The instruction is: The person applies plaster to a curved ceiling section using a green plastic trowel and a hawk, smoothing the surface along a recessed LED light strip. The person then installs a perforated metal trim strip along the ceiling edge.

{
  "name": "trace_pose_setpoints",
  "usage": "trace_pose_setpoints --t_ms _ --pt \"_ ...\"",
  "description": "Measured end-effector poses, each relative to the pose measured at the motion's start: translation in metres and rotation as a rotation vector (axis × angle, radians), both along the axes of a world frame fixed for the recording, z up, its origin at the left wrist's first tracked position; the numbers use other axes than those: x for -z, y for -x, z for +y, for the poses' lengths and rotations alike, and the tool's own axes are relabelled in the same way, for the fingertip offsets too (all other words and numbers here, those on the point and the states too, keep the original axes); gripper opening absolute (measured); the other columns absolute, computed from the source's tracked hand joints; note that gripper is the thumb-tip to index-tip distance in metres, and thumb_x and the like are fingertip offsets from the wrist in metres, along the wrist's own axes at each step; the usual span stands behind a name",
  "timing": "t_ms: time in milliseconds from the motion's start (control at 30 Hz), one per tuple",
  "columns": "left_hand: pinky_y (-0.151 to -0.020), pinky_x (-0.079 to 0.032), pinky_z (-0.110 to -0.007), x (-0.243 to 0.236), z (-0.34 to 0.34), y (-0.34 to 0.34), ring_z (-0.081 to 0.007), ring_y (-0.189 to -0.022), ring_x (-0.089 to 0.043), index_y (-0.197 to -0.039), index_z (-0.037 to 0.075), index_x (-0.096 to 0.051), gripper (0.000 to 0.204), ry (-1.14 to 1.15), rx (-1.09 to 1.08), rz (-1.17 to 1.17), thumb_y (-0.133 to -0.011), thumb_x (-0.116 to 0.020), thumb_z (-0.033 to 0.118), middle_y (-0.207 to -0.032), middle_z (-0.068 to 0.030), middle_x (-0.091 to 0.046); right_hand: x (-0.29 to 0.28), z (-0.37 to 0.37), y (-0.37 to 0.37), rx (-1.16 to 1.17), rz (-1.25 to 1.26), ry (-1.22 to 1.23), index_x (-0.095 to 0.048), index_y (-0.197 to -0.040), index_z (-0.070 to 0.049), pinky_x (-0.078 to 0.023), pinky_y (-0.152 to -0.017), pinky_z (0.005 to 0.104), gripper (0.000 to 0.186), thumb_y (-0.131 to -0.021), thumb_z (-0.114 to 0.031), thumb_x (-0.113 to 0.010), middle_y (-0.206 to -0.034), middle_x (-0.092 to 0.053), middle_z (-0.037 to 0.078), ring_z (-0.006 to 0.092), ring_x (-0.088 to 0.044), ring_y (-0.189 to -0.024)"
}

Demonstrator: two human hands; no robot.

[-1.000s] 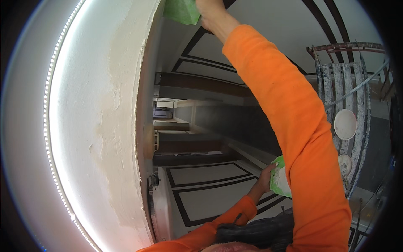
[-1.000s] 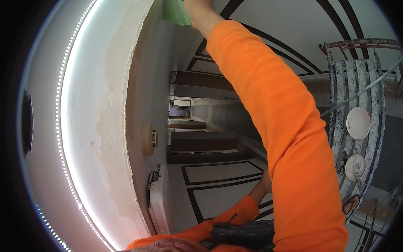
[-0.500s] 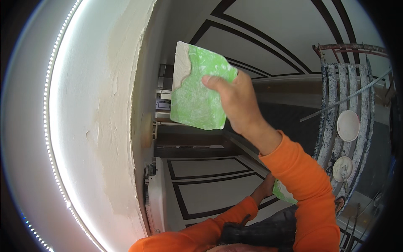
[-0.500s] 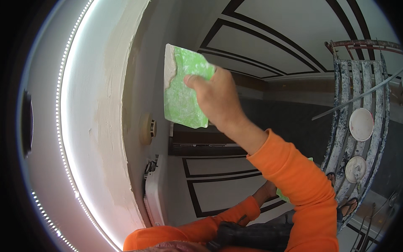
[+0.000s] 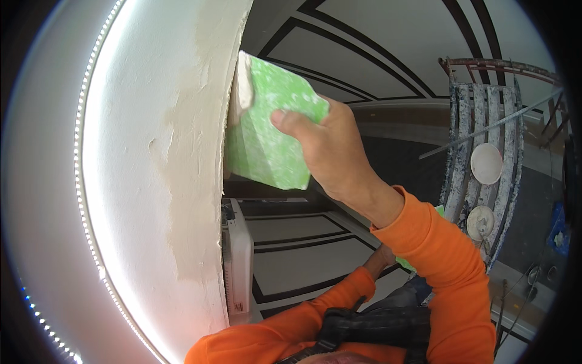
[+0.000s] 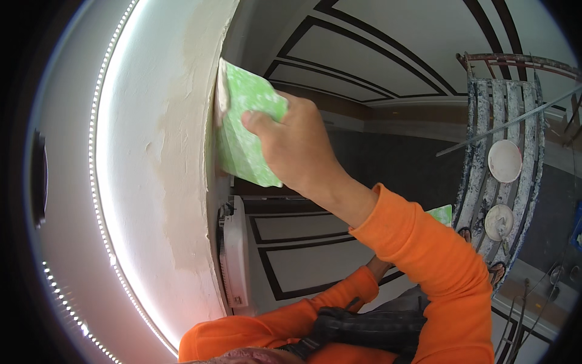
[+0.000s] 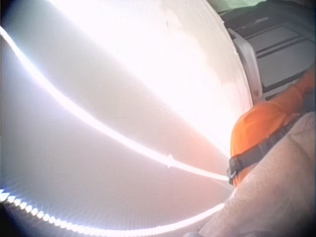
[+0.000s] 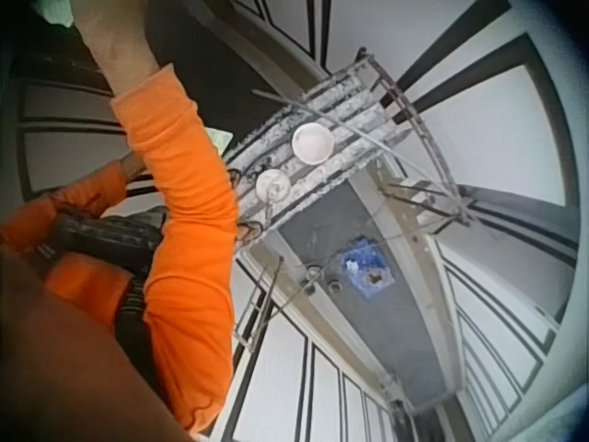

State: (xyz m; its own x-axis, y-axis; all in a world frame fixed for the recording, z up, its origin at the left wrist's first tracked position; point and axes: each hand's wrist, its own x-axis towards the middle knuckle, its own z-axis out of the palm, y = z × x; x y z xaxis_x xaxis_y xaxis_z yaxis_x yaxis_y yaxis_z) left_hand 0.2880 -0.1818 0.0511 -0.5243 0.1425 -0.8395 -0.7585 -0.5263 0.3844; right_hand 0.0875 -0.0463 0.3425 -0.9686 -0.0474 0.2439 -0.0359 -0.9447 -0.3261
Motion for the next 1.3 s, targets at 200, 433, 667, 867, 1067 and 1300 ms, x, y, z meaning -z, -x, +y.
trace_pose_setpoints --t_ms 200,433,667,867,1067,1300 --pt "-0.103 -0.053 -0.042 -0.009 0.007 -0.014 -0.0286 -0.111 -0.070 -0.138 0.003 -0.057 0.051 -0.034 0.023 0.010 -0.101 -0.052 0.038 -0.128 -0.0137 -0.068 0.015 0.046 0.050 0.801 0.036 -0.618 -0.071 -0.112 0.005 -0.054 -0.077 0.0350 0.031 -0.095 -0.021 -0.065 -0.095 -0.076 0.017 0.0236 -0.073 -0.081" --pt "-0.107 -0.052 -0.042 -0.018 0.012 -0.028 -0.0289 -0.120 -0.067 -0.143 0.000 -0.053 0.058 -0.038 0.086 -0.009 -0.101 -0.049 0.040 -0.137 -0.0164 -0.064 -0.038 0.076 0.063 0.793 0.228 -0.846 -0.068 -0.108 0.008 -0.054 -0.074 0.0409 0.024 -0.095 -0.008 -0.057 -0.085 -0.072 0.022 0.0291 -0.071 -0.076" --pt "-0.106 -0.053 -0.044 -0.026 0.017 -0.049 -0.0305 -0.119 -0.067 -0.141 0.000 -0.054 0.060 -0.022 0.009 0.027 -0.101 -0.048 0.044 -0.135 -0.0182 -0.064 -0.038 0.009 -0.112 0.963 0.347 -0.782 -0.072 -0.108 -0.002 -0.059 -0.067 0.0350 0.024 -0.085 -0.009 -0.070 -0.097 -0.075 0.014 0.0242 -0.072 -0.085" --pt "-0.106 -0.052 -0.044 -0.032 0.014 -0.060 -0.0309 -0.119 -0.067 -0.142 0.000 -0.054 0.059 -0.074 0.017 0.050 -0.101 -0.047 0.043 -0.135 -0.0184 -0.064 0.000 0.040 -0.165 -0.419 -0.326 0.040 -0.067 -0.105 0.008 -0.059 -0.065 0.0330 0.021 -0.091 -0.007 -0.062 -0.091 -0.072 0.014 0.0204 -0.073 -0.074" --pt "-0.106 -0.052 -0.044 -0.041 0.019 -0.069 -0.0313 -0.119 -0.067 -0.142 0.000 -0.054 0.059 -0.073 0.060 0.071 -0.101 -0.046 0.042 -0.135 -0.0187 -0.064 -0.002 0.021 -0.127 -0.505 -0.325 0.121 -0.065 -0.100 0.013 -0.059 -0.063 0.0380 0.023 -0.089 -0.006 -0.059 -0.090 -0.071 0.018 0.0261 -0.073 -0.073" --pt "-0.106 -0.052 -0.044 -0.058 0.014 -0.087 -0.0318 -0.119 -0.067 -0.142 0.000 -0.054 0.059 -0.055 0.097 0.059 -0.101 -0.046 0.042 -0.135 -0.0189 -0.064 -0.067 0.004 -0.140 0.048 -0.058 -0.494 -0.066 -0.095 0.014 -0.062 -0.064 0.0388 0.021 -0.090 -0.006 -0.064 -0.087 -0.071 0.026 0.0309 -0.075 -0.073"
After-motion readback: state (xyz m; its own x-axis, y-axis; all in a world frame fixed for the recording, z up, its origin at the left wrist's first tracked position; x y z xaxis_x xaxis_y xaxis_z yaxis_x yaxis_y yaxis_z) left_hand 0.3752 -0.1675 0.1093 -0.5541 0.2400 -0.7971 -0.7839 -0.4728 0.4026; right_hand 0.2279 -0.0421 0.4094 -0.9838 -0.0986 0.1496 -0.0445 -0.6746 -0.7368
